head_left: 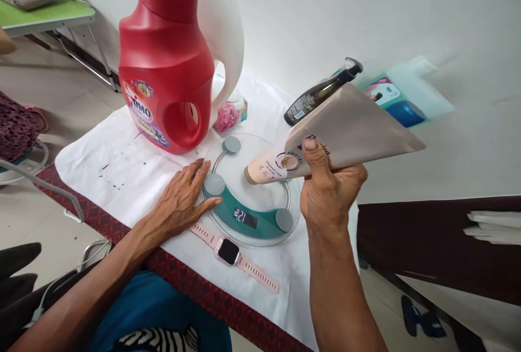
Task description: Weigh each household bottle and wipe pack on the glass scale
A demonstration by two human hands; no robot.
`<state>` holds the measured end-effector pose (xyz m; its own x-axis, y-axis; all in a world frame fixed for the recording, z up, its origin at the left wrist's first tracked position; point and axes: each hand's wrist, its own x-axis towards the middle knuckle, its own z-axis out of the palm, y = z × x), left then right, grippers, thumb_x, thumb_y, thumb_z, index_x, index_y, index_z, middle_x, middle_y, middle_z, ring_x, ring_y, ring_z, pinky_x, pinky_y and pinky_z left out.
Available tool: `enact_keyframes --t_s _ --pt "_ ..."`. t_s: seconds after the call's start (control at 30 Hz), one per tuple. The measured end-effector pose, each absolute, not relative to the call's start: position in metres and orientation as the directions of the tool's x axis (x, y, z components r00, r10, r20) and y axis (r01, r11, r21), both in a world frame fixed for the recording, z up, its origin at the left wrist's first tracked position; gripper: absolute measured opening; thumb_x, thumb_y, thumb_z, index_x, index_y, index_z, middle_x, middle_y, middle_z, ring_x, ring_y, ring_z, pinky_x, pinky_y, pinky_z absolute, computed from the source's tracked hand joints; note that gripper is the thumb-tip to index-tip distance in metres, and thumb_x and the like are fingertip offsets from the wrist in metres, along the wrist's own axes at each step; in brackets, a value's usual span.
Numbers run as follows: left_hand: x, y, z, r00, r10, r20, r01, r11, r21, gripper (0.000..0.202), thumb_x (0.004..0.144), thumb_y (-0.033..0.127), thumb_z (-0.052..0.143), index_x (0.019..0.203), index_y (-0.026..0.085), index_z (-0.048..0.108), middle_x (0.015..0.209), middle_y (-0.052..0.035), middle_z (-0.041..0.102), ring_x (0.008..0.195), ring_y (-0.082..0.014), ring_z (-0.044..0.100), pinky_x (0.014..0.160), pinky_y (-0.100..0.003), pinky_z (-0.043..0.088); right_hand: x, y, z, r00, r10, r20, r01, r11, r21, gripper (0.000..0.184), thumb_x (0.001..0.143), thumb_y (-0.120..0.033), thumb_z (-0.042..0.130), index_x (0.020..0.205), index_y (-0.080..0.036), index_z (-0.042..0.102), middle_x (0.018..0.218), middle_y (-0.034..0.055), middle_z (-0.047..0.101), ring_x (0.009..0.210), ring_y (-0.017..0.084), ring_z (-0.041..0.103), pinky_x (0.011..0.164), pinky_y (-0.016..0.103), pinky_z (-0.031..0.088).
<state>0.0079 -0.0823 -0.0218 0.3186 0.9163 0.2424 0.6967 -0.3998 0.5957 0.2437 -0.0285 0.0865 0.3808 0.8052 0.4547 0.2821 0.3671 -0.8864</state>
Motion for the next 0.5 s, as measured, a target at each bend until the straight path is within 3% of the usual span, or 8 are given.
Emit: enact_keyframes --t_s 0.23,0.37,0.5 --pt "0.006 -0.08 -0.02 0.312 0.921 0.233 0.668 -0.388 0.635 0.076 0.105 0.071 0.044 0.161 0.021 0.035 0.162 -0.0222 0.048 0.149 -0.0374 0.052 0.121 -0.062 0.047 0.261 -0.054 0.068 0.289 0.862 0.416 0.183 0.377 -0.908 0.045 0.078 -0.057 0.086 0.104 -0.025 0.069 0.106 0.0026 0.071 0.108 0.024 0.069 0.102 0.047 0.056" --pt "0.005 -0.08 -0.019 0.323 0.92 0.221 0.663 -0.387 0.641 0.073 0.106 0.068 0.047 0.161 0.022 0.035 0.162 -0.0218 0.048 0.149 -0.0369 0.052 0.121 -0.061 0.046 0.282 -0.075 0.053 0.485 0.79 0.375 0.271 0.272 -0.923 0.046 0.092 -0.066 0.065 0.105 -0.022 0.069 0.104 0.0061 0.068 0.103 0.025 0.069 0.088 0.046 0.057" --pt "0.005 -0.08 -0.017 0.333 0.915 0.23 0.67 -0.401 0.625 0.074 0.106 0.069 0.044 0.161 0.019 0.036 0.16 -0.0234 0.048 0.147 -0.0377 0.052 0.121 -0.062 0.047 0.308 -0.09 0.022 0.675 0.662 0.327 0.324 0.132 -0.937 0.051 0.091 -0.07 0.061 0.095 -0.02 0.067 0.09 0.0042 0.066 0.086 0.022 0.068 0.076 0.04 0.057"
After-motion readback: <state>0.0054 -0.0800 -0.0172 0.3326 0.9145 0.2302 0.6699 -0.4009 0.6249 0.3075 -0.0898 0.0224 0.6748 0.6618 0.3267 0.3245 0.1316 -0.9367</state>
